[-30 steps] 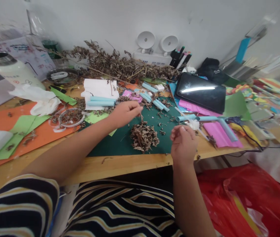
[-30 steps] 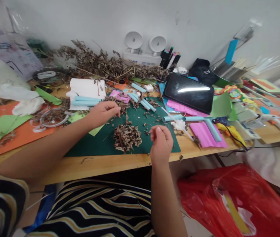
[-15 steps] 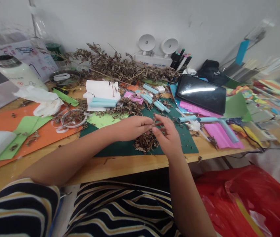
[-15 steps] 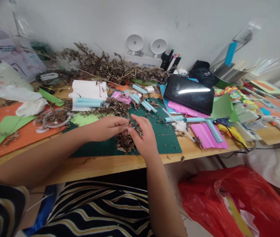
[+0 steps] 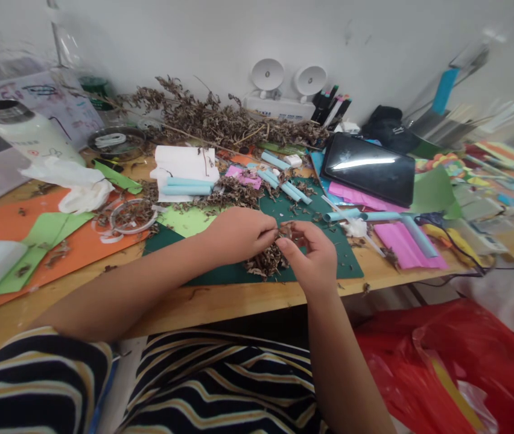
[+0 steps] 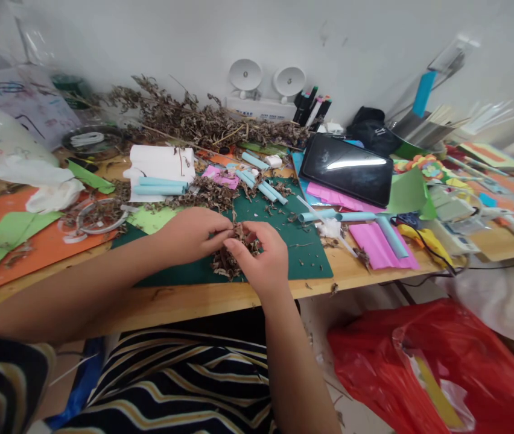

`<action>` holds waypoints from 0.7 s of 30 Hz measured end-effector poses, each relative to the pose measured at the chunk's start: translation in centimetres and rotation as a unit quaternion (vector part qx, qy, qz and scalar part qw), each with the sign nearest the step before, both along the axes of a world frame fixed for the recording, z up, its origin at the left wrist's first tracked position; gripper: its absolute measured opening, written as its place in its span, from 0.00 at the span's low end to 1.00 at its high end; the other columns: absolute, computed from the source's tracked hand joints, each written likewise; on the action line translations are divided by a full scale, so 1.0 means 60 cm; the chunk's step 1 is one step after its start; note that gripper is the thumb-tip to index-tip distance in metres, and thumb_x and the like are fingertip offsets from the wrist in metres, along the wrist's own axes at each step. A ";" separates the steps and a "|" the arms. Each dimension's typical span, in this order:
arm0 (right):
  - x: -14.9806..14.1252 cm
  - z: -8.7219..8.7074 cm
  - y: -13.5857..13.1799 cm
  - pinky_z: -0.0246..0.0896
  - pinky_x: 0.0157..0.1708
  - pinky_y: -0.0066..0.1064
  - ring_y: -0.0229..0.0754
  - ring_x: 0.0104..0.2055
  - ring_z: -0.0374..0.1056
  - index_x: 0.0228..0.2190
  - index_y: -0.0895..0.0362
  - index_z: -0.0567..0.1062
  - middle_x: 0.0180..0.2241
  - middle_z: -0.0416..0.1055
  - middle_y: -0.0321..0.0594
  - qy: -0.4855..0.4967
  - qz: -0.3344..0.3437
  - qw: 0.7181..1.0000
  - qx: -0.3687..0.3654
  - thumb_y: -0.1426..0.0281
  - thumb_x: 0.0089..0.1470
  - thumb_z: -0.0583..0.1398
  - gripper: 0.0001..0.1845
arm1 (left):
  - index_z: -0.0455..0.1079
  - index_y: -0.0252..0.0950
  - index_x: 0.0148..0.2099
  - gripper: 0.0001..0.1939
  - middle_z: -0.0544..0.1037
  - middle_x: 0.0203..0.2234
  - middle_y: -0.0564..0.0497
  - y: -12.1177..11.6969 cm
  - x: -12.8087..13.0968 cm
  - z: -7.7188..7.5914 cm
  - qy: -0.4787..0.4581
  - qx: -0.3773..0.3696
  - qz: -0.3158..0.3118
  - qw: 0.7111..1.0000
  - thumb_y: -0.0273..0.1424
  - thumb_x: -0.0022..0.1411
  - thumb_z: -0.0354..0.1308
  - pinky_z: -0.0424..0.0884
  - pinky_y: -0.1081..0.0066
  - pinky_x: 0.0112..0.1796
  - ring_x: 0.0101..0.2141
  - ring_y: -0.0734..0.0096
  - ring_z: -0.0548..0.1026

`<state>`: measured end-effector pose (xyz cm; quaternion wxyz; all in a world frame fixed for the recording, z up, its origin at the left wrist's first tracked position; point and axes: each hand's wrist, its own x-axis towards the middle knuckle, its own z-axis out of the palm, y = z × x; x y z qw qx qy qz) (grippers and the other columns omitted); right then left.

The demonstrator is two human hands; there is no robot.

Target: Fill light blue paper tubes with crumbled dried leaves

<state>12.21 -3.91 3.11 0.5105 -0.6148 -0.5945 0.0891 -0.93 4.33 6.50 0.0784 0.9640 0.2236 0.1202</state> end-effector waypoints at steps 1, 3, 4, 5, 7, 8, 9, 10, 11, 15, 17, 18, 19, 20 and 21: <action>-0.002 0.001 0.000 0.57 0.26 0.29 0.35 0.26 0.61 0.29 0.55 0.70 0.26 0.68 0.36 -0.003 -0.004 1.000 -0.004 0.62 0.43 0.57 0.11 | 0.63 0.33 0.23 0.15 0.68 0.17 0.52 -0.001 -0.001 0.000 0.008 0.040 0.000 0.999 0.33 0.56 0.42 0.52 0.74 0.22 0.21 0.74 0.65; -0.008 0.003 0.001 0.57 0.26 0.28 0.34 0.24 0.61 0.28 0.55 0.71 0.24 0.68 0.35 -0.006 -0.016 1.000 -0.009 0.63 0.44 0.56 0.10 | 0.64 0.33 0.23 0.16 0.69 0.18 0.50 -0.002 -0.002 0.002 0.019 0.095 -0.007 0.995 0.33 0.57 0.41 0.53 0.73 0.23 0.21 0.72 0.66; -0.011 0.003 0.002 0.57 0.25 0.28 0.34 0.23 0.60 0.27 0.55 0.71 0.23 0.68 0.35 -0.004 -0.025 1.000 -0.011 0.63 0.45 0.55 0.09 | 0.64 0.33 0.24 0.16 0.69 0.18 0.50 -0.004 -0.003 0.003 0.022 0.111 -0.011 0.994 0.33 0.57 0.41 0.54 0.73 0.23 0.21 0.72 0.66; -0.013 0.003 0.003 0.56 0.25 0.28 0.34 0.23 0.60 0.26 0.55 0.71 0.23 0.68 0.34 -0.001 -0.034 0.999 -0.014 0.64 0.46 0.55 0.09 | 0.64 0.33 0.23 0.16 0.69 0.17 0.49 -0.005 -0.004 0.004 0.024 0.120 -0.013 0.992 0.33 0.57 0.41 0.54 0.73 0.23 0.21 0.71 0.66; -0.014 0.002 0.005 0.56 0.24 0.27 0.33 0.22 0.60 0.25 0.55 0.71 0.22 0.69 0.34 0.005 -0.043 0.999 -0.023 0.65 0.47 0.54 0.09 | 0.64 0.33 0.23 0.16 0.69 0.17 0.50 -0.006 -0.005 0.006 0.025 0.122 -0.016 0.992 0.32 0.56 0.41 0.54 0.73 0.23 0.21 0.72 0.66; -0.012 0.001 0.005 0.55 0.23 0.27 0.33 0.22 0.60 0.24 0.55 0.71 0.22 0.69 0.34 0.008 -0.043 0.999 -0.027 0.65 0.47 0.54 0.09 | 0.64 0.33 0.23 0.15 0.69 0.17 0.50 -0.005 -0.005 0.007 0.025 0.117 -0.017 0.993 0.32 0.56 0.41 0.54 0.73 0.23 0.21 0.72 0.66; -0.008 0.000 0.004 0.55 0.23 0.26 0.33 0.22 0.60 0.24 0.55 0.71 0.21 0.68 0.34 0.012 -0.043 0.999 -0.030 0.65 0.47 0.55 0.09 | 0.64 0.33 0.23 0.15 0.69 0.17 0.51 -0.003 -0.006 0.008 0.024 0.109 -0.017 0.994 0.31 0.55 0.42 0.54 0.73 0.23 0.21 0.73 0.66; -0.003 -0.001 0.003 0.55 0.24 0.26 0.33 0.22 0.60 0.23 0.56 0.71 0.21 0.68 0.33 0.018 -0.047 0.998 -0.032 0.65 0.46 0.55 0.09 | 0.64 0.33 0.23 0.14 0.69 0.17 0.51 0.000 -0.007 0.010 0.022 0.099 -0.014 0.995 0.31 0.55 0.42 0.54 0.73 0.23 0.21 0.73 0.66; 0.004 -0.003 0.001 0.55 0.24 0.26 0.33 0.22 0.60 0.22 0.56 0.71 0.20 0.67 0.33 0.027 -0.058 0.997 -0.031 0.65 0.46 0.55 0.09 | 0.65 0.33 0.24 0.14 0.69 0.18 0.51 0.005 -0.008 0.013 0.018 0.088 -0.006 0.996 0.31 0.55 0.42 0.54 0.73 0.24 0.22 0.74 0.66; 0.033 -0.010 -0.013 0.55 0.24 0.27 0.35 0.23 0.60 0.22 0.56 0.71 0.19 0.66 0.33 0.020 -0.089 0.995 -0.031 0.64 0.45 0.56 0.09 | 0.67 0.33 0.28 0.15 0.71 0.23 0.50 0.036 -0.027 0.039 0.022 0.075 0.099 0.992 0.32 0.56 0.41 0.57 0.73 0.27 0.26 0.72 0.66; 0.041 -0.016 -0.018 0.56 0.26 0.28 0.36 0.24 0.62 0.23 0.55 0.73 0.21 0.67 0.35 -0.051 -0.045 0.995 -0.066 0.65 0.46 0.55 0.09 | 0.68 0.33 0.30 0.14 0.70 0.24 0.48 0.058 -0.050 0.053 0.089 0.090 0.186 0.974 0.33 0.55 0.43 0.58 0.69 0.30 0.28 0.69 0.66; 0.042 -0.019 -0.019 0.57 0.27 0.29 0.37 0.26 0.62 0.26 0.54 0.74 0.22 0.67 0.36 -0.096 -0.020 0.991 -0.089 0.65 0.47 0.54 0.09 | 0.68 0.33 0.30 0.14 0.70 0.25 0.46 0.070 -0.065 0.059 0.130 0.098 0.239 0.957 0.33 0.55 0.44 0.59 0.65 0.32 0.29 0.67 0.66; 0.043 -0.024 -0.018 0.57 0.28 0.30 0.38 0.27 0.63 0.29 0.54 0.74 0.23 0.67 0.37 -0.138 0.001 0.984 -0.110 0.66 0.48 0.53 0.11 | 0.69 0.32 0.31 0.14 0.71 0.27 0.45 0.083 -0.082 0.062 0.161 0.111 0.288 0.937 0.32 0.55 0.44 0.59 0.61 0.33 0.31 0.64 0.66; 0.044 -0.027 -0.017 0.58 0.30 0.31 0.38 0.29 0.63 0.32 0.53 0.74 0.25 0.67 0.38 -0.173 0.016 0.977 -0.125 0.67 0.48 0.52 0.12 | 0.69 0.34 0.34 0.14 0.71 0.31 0.43 0.097 -0.099 0.063 0.195 0.115 0.306 0.925 0.31 0.56 0.43 0.58 0.57 0.34 0.33 0.61 0.65; 0.047 -0.031 -0.014 0.58 0.31 0.31 0.39 0.30 0.64 0.36 0.53 0.73 0.27 0.67 0.40 -0.197 0.026 0.971 -0.133 0.68 0.49 0.51 0.14 | 0.69 0.35 0.37 0.14 0.70 0.34 0.42 0.112 -0.116 0.062 0.217 0.116 0.331 0.911 0.29 0.56 0.42 0.57 0.53 0.35 0.35 0.59 0.64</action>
